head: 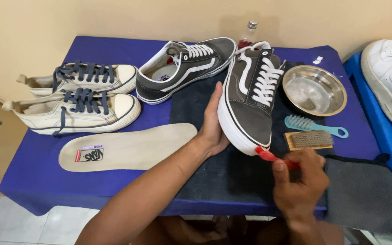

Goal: The person scrubs the white rubber sole and midsole of a grey Vans sneaker using a red toothbrush, then wipes the shoe with a grey cloth. The person repeats the scrubbing on the same shoe.

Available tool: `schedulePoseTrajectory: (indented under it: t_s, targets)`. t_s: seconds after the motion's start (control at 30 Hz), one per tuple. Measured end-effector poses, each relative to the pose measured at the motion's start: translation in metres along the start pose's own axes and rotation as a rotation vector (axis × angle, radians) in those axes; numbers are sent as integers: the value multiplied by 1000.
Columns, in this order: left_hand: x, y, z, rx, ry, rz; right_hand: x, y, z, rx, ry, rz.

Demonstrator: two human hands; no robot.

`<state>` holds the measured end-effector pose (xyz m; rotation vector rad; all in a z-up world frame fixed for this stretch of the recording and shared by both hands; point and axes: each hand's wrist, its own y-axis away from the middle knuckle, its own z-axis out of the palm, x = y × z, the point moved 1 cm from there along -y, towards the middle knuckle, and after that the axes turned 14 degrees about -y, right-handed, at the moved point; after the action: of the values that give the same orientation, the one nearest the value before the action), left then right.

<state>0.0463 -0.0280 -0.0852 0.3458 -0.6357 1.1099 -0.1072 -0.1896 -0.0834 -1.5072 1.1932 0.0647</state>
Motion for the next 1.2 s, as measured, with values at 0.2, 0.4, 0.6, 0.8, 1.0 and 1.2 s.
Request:
schedulePoseTrajectory:
  t_s: [0.2,0.4,0.6,0.8,1.0,1.2]
  targets:
    - [-2,2,4,45,-166,-108,6,-4,-38,-92,50,104]
    - [15,5,16,213,-399,-104,1,-20,-45,-231,-44,38]
    - [15,0,9,206,-441,-35,18,22,-26,13,-118,206]
    - [20,2,13,220,-312,-6,21,26,-17,103,-156,123]
    - [24,6,7,80,-366,69,29,26,-12,215,-353,116]
    - [26,6,2,132,-210,307,17,-33,4,61,-276,203]
